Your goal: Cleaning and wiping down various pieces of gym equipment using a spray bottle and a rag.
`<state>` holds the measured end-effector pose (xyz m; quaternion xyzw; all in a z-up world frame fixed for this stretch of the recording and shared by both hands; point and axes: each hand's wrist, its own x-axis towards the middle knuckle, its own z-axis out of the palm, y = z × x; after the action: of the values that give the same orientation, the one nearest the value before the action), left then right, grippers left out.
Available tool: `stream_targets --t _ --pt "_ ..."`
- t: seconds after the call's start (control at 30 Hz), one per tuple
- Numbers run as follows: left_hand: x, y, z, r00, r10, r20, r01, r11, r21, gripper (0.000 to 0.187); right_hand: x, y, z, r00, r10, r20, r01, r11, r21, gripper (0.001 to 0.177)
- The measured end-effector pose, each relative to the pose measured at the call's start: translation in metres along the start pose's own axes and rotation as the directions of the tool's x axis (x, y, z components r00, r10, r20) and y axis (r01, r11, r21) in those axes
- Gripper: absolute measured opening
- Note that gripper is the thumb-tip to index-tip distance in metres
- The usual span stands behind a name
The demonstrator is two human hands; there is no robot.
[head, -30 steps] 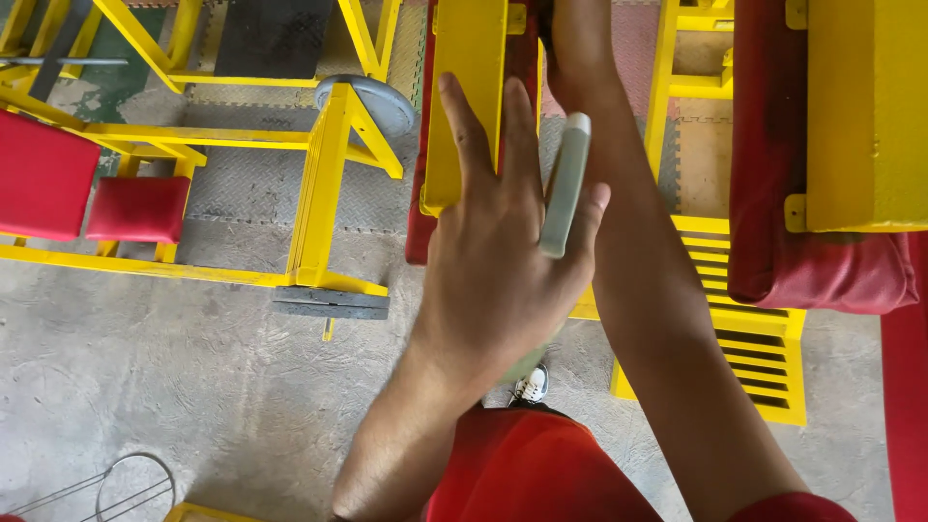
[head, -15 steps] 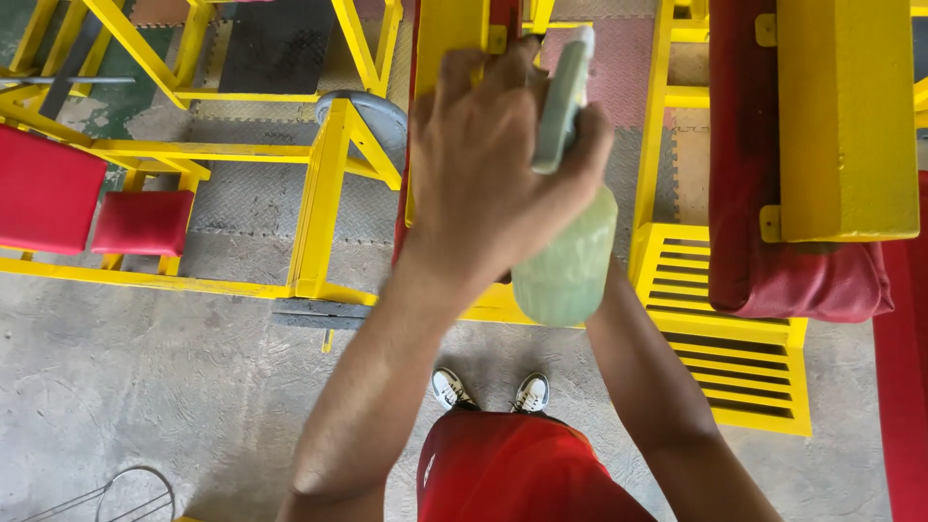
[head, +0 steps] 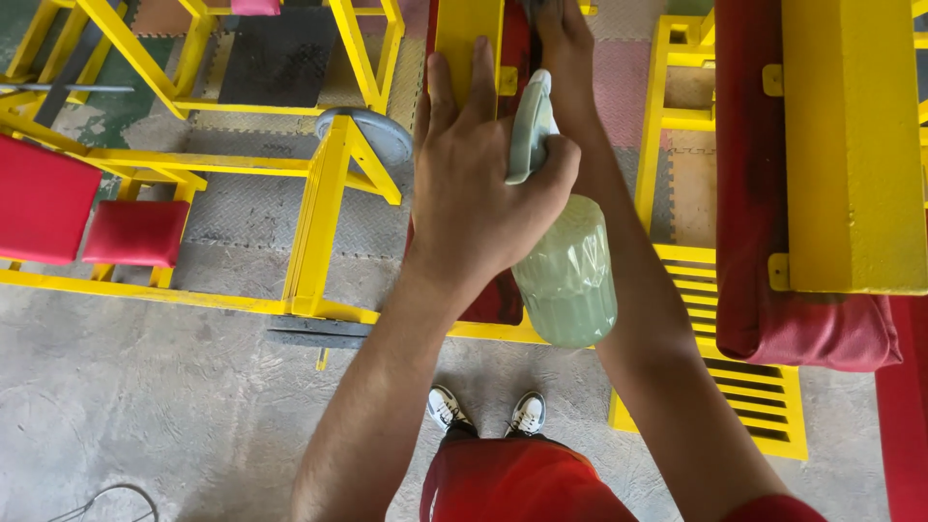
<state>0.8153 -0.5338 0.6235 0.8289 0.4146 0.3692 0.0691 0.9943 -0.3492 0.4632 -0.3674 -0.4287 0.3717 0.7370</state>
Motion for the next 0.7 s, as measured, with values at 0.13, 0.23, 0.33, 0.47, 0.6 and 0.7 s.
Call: stream_targets --t 0.13,0.23,0.33,0.47,0.6,0.7 --pt "-0.001 0.001 0.001 1.000 -0.012 -0.022 0.012 1.000 0.000 0.032 0.060 0.052 -0.019 0.994 0.049 -0.099 -0.052 0.998 -0.029 0.027" --pt "0.000 0.004 -0.002 1.000 -0.020 -0.015 0.020 1.000 0.007 0.033 0.040 0.038 -0.014 0.995 -0.079 -0.066 0.073 0.993 -0.098 0.025" --pt "0.000 0.007 -0.004 1.000 -0.023 -0.008 0.024 1.000 0.012 0.040 -0.074 -0.041 0.007 1.000 -0.024 -0.011 0.023 0.995 -0.096 0.025" --pt "-0.001 0.003 0.001 1.000 -0.022 -0.010 0.023 0.999 0.045 0.039 -0.206 -0.130 0.034 0.975 0.215 0.055 -0.217 0.976 0.020 0.035" --pt "0.000 0.008 -0.002 0.999 -0.040 0.017 0.039 0.996 0.077 0.032 -0.217 -0.111 0.021 0.942 0.335 0.002 -0.335 0.940 0.059 0.036" --pt "-0.001 0.008 -0.004 0.999 -0.040 -0.028 0.040 0.999 0.006 0.044 -0.152 -0.115 0.044 0.982 0.180 0.064 -0.188 0.965 0.182 0.038"
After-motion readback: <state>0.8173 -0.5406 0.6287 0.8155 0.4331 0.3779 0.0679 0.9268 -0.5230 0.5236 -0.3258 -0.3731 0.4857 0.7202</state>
